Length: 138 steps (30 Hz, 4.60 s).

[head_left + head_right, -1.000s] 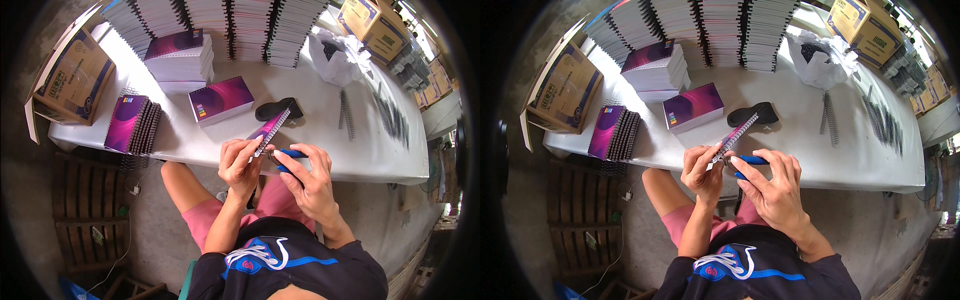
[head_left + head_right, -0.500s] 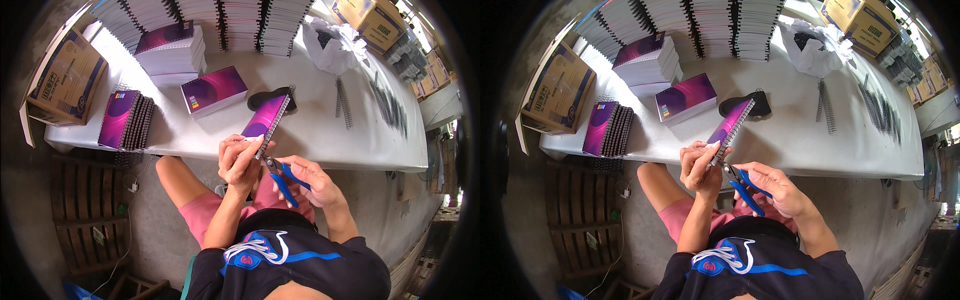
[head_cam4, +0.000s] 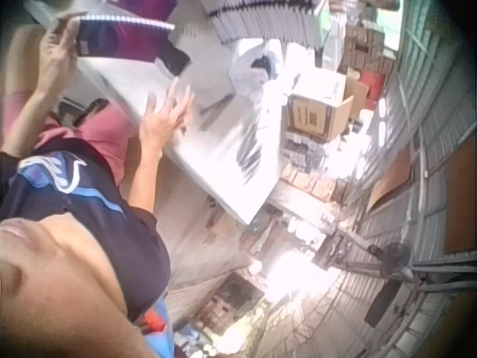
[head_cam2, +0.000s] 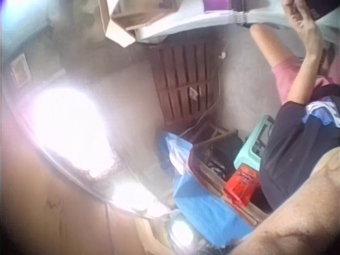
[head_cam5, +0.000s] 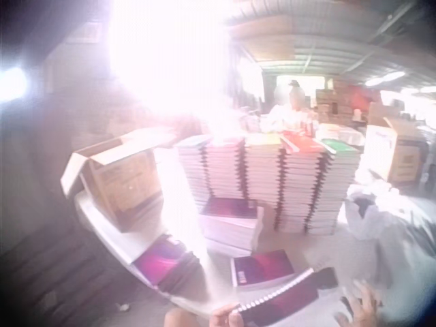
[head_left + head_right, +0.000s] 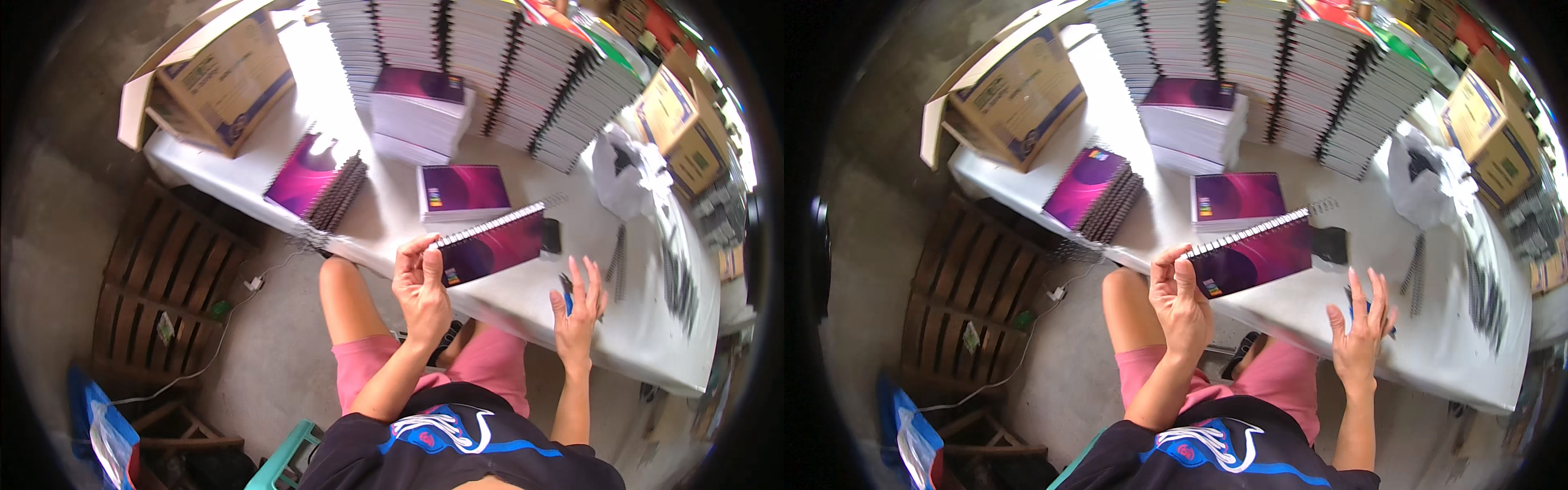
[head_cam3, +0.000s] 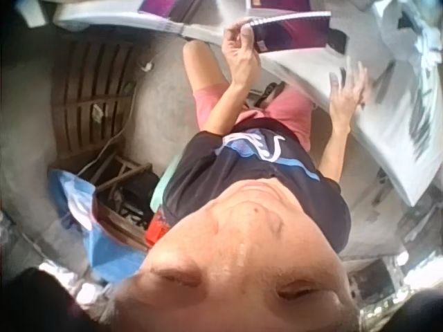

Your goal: The person trims the spiral wire of several notebooks using pliers and then stacks the finished notebooks together.

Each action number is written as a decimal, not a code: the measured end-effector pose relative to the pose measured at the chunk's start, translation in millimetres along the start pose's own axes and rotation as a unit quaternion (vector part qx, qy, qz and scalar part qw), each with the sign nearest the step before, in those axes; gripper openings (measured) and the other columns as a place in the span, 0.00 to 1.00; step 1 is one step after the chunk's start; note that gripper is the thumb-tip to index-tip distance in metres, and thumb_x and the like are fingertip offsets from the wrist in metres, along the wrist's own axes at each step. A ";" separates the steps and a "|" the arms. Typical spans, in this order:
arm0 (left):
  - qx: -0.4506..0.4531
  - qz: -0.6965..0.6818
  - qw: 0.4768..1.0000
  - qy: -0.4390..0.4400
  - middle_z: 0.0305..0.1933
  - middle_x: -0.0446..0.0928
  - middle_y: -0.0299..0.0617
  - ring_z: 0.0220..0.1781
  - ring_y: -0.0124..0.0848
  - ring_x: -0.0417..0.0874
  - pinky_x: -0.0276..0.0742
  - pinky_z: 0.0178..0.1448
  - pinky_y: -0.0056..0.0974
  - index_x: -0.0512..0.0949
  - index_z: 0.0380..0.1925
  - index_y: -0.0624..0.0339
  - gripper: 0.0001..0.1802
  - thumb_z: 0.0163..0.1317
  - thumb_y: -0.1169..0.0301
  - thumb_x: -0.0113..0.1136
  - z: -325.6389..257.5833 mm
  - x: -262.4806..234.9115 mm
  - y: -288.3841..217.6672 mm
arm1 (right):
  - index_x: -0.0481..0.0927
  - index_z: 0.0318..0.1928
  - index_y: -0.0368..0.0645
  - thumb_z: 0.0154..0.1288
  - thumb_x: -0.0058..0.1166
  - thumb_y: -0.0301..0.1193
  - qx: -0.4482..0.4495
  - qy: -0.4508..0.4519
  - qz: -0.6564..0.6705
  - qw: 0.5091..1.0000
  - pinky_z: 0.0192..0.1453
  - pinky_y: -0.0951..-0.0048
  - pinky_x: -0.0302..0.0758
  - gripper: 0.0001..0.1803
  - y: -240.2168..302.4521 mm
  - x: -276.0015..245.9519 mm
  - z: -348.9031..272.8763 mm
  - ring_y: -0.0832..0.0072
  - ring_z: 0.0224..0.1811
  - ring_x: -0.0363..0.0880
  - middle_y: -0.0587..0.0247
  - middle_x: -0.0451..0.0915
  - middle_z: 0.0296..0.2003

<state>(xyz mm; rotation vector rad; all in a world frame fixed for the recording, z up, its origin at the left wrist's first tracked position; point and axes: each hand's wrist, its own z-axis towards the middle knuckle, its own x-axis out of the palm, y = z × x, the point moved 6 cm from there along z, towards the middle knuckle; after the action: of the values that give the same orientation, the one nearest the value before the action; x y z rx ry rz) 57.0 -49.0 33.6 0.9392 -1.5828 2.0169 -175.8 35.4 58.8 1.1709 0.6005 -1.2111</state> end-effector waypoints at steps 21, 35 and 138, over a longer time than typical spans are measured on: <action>0.169 0.229 0.955 -0.088 0.48 0.77 0.52 0.48 0.36 0.77 0.69 0.58 0.37 0.73 0.50 0.74 0.35 0.72 0.47 0.33 177.4 -135.7 -100.6 | 0.79 0.50 0.40 0.65 0.47 0.56 -0.120 -0.026 0.415 0.901 0.55 0.67 0.69 0.31 254.5 167.0 191.1 0.64 0.50 0.77 0.50 0.81 0.45; 0.276 0.301 0.910 -0.071 0.39 0.80 0.50 0.42 0.35 0.79 0.71 0.55 0.37 0.78 0.39 0.74 0.42 0.70 0.41 0.29 179.9 -120.9 -106.8 | 0.85 0.36 0.37 0.69 0.38 0.55 0.005 -0.033 0.549 0.835 0.49 0.71 0.71 0.33 265.5 190.0 194.2 0.68 0.38 0.80 0.53 0.84 0.33; 0.322 0.651 0.587 0.357 0.31 0.69 0.31 0.36 0.33 0.69 0.60 0.41 0.43 0.76 0.25 0.49 0.09 0.39 0.73 0.58 13.0 59.0 -1.5 | 0.74 0.56 0.43 0.68 0.52 0.36 -0.066 0.034 0.334 0.940 0.38 0.81 0.70 0.19 54.6 12.4 59.1 0.80 0.31 0.77 0.61 0.81 0.45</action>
<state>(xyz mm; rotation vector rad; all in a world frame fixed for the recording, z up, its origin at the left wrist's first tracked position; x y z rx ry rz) 20.7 -66.2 78.7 -1.3797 -0.9342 3.2611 -133.8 -27.9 88.1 1.1698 0.2830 -0.5433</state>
